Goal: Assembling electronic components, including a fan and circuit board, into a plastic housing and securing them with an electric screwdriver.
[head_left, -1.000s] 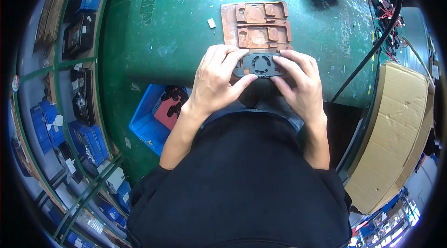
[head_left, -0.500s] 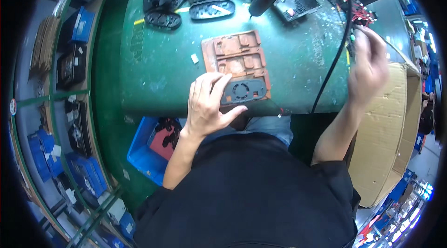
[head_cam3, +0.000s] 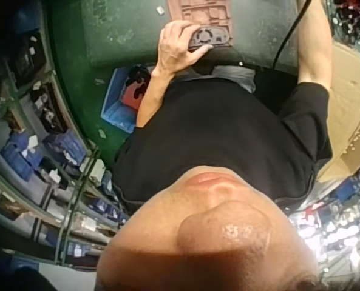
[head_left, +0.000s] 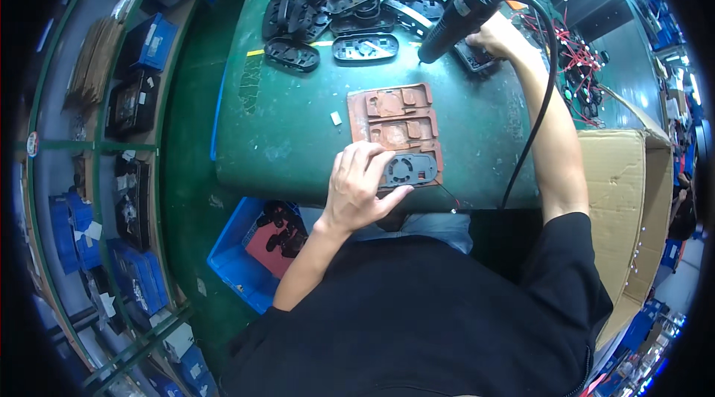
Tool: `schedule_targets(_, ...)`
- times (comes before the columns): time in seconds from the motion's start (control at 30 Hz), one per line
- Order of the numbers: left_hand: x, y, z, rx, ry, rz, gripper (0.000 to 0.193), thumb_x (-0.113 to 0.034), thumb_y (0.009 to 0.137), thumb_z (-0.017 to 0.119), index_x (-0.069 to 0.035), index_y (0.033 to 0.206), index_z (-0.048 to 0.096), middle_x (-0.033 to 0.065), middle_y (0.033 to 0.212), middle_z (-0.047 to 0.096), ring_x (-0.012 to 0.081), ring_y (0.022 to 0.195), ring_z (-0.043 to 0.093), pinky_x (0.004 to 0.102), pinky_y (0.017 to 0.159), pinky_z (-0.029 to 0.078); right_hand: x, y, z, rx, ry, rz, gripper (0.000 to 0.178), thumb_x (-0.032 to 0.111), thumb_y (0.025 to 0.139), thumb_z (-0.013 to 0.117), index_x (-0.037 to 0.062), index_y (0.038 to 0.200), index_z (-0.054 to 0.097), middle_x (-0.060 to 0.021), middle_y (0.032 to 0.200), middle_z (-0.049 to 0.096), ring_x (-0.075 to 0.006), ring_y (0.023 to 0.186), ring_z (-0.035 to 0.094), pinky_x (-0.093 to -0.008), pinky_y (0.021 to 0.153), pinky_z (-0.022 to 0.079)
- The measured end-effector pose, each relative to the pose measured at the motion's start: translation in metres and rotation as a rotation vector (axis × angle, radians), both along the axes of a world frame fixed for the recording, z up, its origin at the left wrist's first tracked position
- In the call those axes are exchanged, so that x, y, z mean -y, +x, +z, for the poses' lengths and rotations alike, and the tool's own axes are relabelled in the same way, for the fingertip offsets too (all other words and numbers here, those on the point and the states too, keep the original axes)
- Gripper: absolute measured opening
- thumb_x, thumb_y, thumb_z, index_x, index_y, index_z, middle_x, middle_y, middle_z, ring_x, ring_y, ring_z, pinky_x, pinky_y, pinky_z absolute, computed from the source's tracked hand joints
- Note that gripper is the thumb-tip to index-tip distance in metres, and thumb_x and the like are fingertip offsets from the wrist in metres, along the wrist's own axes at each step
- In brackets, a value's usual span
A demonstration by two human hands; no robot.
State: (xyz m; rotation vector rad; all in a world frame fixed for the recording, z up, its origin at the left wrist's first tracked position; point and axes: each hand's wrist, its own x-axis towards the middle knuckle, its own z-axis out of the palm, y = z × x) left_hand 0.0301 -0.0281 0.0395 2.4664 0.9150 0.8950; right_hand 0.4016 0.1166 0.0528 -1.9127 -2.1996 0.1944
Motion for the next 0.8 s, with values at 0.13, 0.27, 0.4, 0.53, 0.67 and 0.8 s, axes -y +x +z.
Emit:
schedule_targets(0.13,0.004,-0.008,0.001,-0.02,-0.001,0.018,0.056,-0.031,0.065,0.083,-0.002,0.109,0.06,0.0138,0.106,0.056,0.0331,0.1,0.054,0.0426,0.089,0.044,-0.013,-0.006,-0.005,-0.162,-0.218,-0.125,0.02,0.014,0.074,0.074,0.0033,0.09,0.068,-0.0171,0.089,0.068,-0.0294,0.086,0.066,-0.0405,0.074,0.05)
schedule_targets(0.27,0.003,-0.001,0.007,0.016,-0.019,0.009,0.063,-0.038,0.07,0.08,0.0,0.115,0.058,0.0164,0.111,0.054,0.0349,0.106,0.052,0.0446,0.093,0.041,-0.017,0.035,-0.051,0.158,0.139,0.08,0.02,0.015,0.082,0.067,-0.0034,0.088,0.065,-0.0246,0.086,0.065,-0.0401,0.086,0.064,-0.0461,0.075,0.05)
schedule_targets(0.4,0.016,-0.01,0.014,0.186,0.069,0.123,0.039,-0.027,0.084,0.067,0.001,0.109,0.058,0.0164,0.101,0.057,0.0352,0.094,0.055,0.0426,0.085,0.045,0.011,0.007,0.016,-0.048,0.073,-0.122,0.025,0.019,0.088,0.06,-0.0055,0.091,0.062,-0.0252,0.083,0.062,-0.0387,0.081,0.062,-0.0427,0.073,0.048)
schedule_targets(0.53,0.037,-0.007,0.055,0.317,-0.327,0.111,0.027,-0.019,0.092,0.059,0.004,0.108,0.058,0.0144,0.093,0.058,0.0224,0.083,0.058,0.0317,0.075,0.047,0.119,-0.063,0.121,-0.699,0.658,-0.329,0.016,0.012,0.09,0.057,-0.0035,0.09,0.062,-0.0149,0.076,0.06,-0.0258,0.066,0.055,-0.0333,0.063,0.043)
schedule_targets(0.67,0.054,0.007,0.076,0.77,-0.889,-0.056,0.026,-0.013,0.099,0.048,0.005,0.114,0.059,0.0112,0.1,0.062,0.0135,0.078,0.058,0.0259,0.072,0.048,0.215,-0.159,0.115,-0.732,0.67,-0.091,0.003,0.003,0.084,0.062,0.0006,0.085,0.061,-0.0054,0.079,0.056,-0.0141,0.074,0.051,-0.0252,0.066,0.041)
schedule_targets(0.8,0.062,0.01,0.072,0.766,-1.062,-0.082,0.026,-0.011,0.1,0.048,0.006,0.117,0.059,0.0073,0.096,0.064,0.0095,0.077,0.057,0.0226,0.07,0.048,0.239,-0.216,0.066,-0.768,0.57,-0.036,0.018,0.0,0.073,0.076,0.0011,0.091,0.071,-0.0097,0.082,0.058,-0.021,0.071,0.057,-0.0307,0.064,0.048)
